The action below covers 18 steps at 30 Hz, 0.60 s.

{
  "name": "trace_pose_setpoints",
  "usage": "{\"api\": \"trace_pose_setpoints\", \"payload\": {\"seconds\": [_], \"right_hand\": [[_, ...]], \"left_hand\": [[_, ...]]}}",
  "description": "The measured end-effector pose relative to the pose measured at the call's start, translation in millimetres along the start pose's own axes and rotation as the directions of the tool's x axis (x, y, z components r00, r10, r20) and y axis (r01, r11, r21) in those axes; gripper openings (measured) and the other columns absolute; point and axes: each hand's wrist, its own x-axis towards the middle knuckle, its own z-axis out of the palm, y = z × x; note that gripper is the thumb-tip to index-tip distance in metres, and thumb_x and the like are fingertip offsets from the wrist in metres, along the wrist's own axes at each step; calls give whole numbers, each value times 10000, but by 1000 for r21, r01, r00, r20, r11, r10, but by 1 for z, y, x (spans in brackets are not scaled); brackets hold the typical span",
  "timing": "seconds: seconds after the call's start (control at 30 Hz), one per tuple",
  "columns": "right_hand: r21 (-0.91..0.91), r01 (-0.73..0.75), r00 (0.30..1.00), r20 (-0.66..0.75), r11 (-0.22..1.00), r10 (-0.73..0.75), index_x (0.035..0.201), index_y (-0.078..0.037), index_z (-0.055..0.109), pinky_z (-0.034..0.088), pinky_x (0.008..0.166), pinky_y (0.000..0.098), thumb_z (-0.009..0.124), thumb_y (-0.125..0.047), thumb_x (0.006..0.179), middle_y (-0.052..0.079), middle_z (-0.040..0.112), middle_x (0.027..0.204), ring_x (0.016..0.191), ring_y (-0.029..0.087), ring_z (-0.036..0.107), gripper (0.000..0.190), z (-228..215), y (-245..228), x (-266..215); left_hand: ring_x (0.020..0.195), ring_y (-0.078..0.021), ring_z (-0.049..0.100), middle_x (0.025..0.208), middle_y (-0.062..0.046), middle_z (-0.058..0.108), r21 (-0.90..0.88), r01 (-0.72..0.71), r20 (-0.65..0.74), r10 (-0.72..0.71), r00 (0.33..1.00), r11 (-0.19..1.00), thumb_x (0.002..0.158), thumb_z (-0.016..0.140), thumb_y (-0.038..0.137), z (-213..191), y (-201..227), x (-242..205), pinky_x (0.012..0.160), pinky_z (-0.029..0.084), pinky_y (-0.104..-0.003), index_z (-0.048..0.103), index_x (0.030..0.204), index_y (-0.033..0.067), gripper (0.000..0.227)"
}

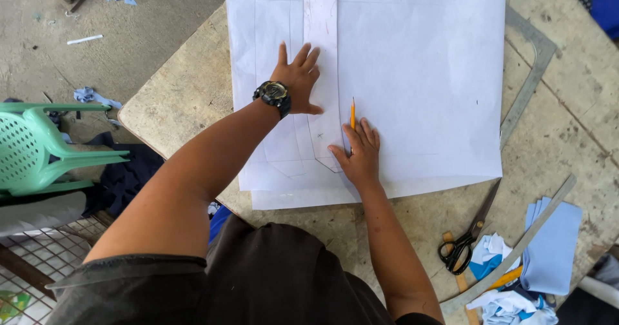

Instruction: The person traces a pattern onto a large sheet of white paper using a pencil and a paper template. They carefully align the template and draw along its edges to create a design on the paper.

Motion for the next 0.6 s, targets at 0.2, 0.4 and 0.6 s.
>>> {"api": "trace_pose_setpoints", "payload": {"seconds": [0.2, 0.4, 0.6], "right_hand": [[2, 6, 1000, -27, 1000, -5, 1360, -90, 615, 200, 1187, 610, 732, -413, 951, 233, 585, 1418, 1430, 412, 429, 534, -3, -6, 7], [217, 33, 976, -219, 976, 15, 1325, -125, 650, 480, 1009, 411, 699, -148, 949, 94, 695, 1251, 1164, 293, 649, 379, -9, 1, 47], [426, -183, 919, -245, 886, 308, 1020, -140, 613, 432, 622, 242, 628, -234, 1002, -48, 635, 861, 689, 89, 502, 97, -42, -30, 89]], "left_hand": [[1428, -390, 419, 1551, -203, 403, -48, 14, 122, -8, 992, 999, 628, 674, 905, -19, 21, 13, 1156, 282, -619, 429, 1452, 70, 1199], [1434, -479, 399, 1572, -249, 347, -2, 32, 214, -31, 976, 999, 634, 695, 879, -29, 35, 17, 1161, 249, -660, 281, 1558, 112, 1270], [1500, -555, 153, 1661, -278, 78, 67, 72, 387, -93, 917, 995, 572, 677, 971, -21, 39, 34, 1171, 180, -662, 37, 1613, 114, 1493]]}}
